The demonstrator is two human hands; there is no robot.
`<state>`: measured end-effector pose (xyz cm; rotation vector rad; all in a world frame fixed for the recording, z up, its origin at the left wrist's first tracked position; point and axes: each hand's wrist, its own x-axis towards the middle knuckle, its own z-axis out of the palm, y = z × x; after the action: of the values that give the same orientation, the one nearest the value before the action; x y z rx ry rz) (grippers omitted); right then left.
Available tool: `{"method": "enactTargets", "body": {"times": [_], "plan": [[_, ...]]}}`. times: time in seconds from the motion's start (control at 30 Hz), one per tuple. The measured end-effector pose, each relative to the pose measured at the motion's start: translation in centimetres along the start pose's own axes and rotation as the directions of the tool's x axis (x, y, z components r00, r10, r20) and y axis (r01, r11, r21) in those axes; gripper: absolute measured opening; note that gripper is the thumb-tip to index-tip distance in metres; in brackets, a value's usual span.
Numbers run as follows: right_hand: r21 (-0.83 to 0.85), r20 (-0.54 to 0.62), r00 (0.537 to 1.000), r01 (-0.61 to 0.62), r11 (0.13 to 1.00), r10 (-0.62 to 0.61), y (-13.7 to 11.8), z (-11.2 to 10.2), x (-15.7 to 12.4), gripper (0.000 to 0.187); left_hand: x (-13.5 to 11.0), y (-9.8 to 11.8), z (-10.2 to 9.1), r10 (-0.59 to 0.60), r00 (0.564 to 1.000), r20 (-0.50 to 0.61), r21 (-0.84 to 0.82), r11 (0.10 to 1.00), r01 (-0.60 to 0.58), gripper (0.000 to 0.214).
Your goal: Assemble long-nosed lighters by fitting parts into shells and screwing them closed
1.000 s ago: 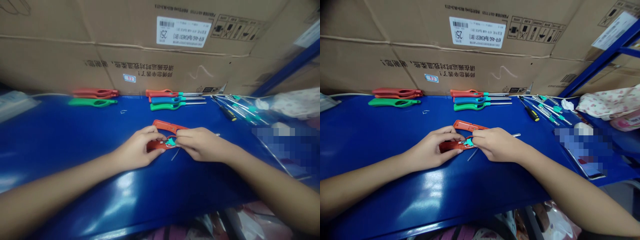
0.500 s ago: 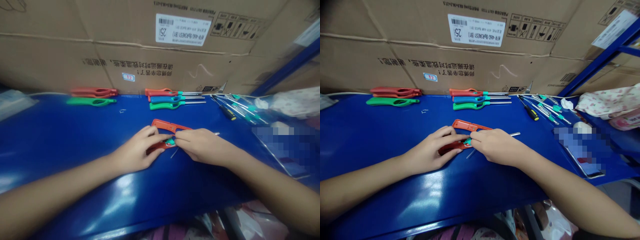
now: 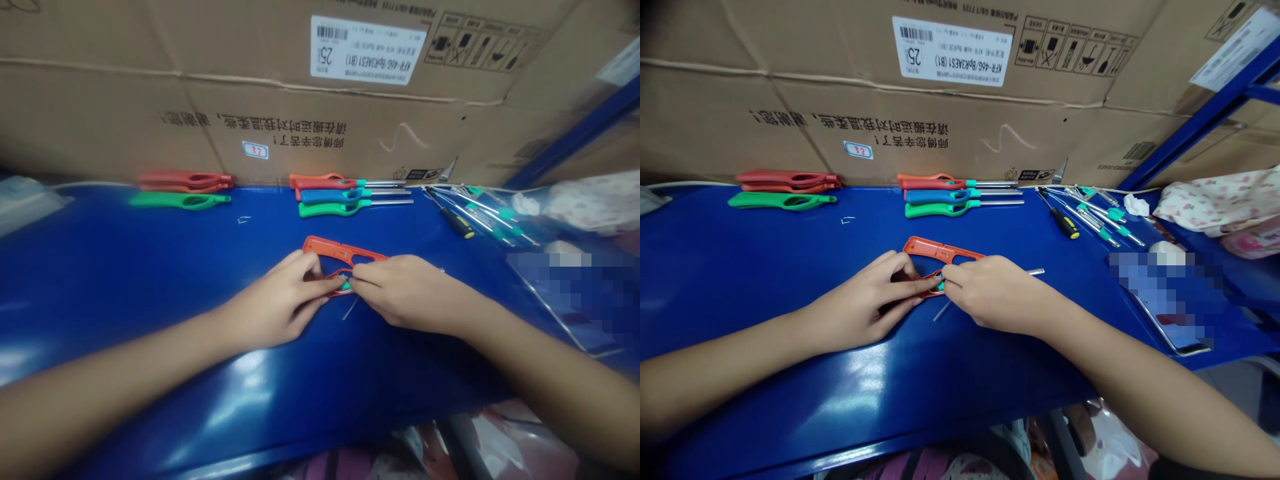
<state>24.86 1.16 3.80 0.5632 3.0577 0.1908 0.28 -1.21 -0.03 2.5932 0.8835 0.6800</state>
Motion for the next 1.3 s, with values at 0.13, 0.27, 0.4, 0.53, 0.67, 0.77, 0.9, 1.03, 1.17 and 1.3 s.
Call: {"method": "enactTargets", "body": {"times": [0.13,0.27,0.4,0.53,0.67,0.77,0.9,1.03,1.17,1.3], "plan": [[0.157,-0.005,0.995,-0.096,0.983,0.098,0.1,-0.6,-0.3,0.020,-0.1,0.2,-0.2,0.004,0.999,0.033,0.068,0.998,-0.006,0.038],[0.379,-0.045,0.981,-0.156,0.912,0.187,1.0,-0.9,-0.9,0.015,-0.2,0.3,-0.2,0.003,0.999,0.041,0.084,0.996,-0.006,0.039],[0.524,-0.021,0.989,-0.115,0.844,0.148,1.6,-0.8,-0.9,0.014,-0.1,0.3,-0.1,0.005,1.000,0.013,0.065,0.998,-0.006,0.036],[0.558,0.010,0.993,-0.105,0.823,0.119,1.8,-0.9,-0.9,0.017,-0.1,0.4,-0.2,0.012,1.000,0.004,0.065,0.998,-0.012,0.035],[0.528,-0.010,0.991,-0.105,0.843,0.130,1.8,-1.0,-1.2,0.017,-0.2,0.4,-0.1,0.034,0.999,0.026,0.128,0.991,-0.037,0.037],[0.489,-0.011,0.993,-0.099,0.867,0.120,1.9,-1.1,-1.4,0.018,-0.3,0.3,-0.1,0.042,0.999,0.027,0.165,0.985,-0.046,0.037],[0.455,-0.011,0.994,-0.093,0.886,0.110,2.0,-1.2,-1.6,0.020,-0.2,0.4,-0.2,0.045,0.998,0.040,0.184,0.982,-0.052,0.038],[0.397,-0.020,0.994,-0.090,0.914,0.106,1.7,-1.3,-1.7,0.020,-0.1,0.6,-0.4,0.068,0.995,0.074,0.215,0.973,-0.082,0.041],[0.305,0.005,0.994,-0.106,0.946,0.110,1.2,-1.4,-1.5,0.021,-0.2,0.5,-0.4,0.084,0.994,0.069,0.228,0.969,-0.097,0.043],[0.301,0.014,0.993,-0.117,0.946,0.118,1.0,-1.5,-1.4,0.020,-0.3,0.3,-0.3,0.125,0.992,0.028,0.219,0.967,-0.128,0.040]]}}
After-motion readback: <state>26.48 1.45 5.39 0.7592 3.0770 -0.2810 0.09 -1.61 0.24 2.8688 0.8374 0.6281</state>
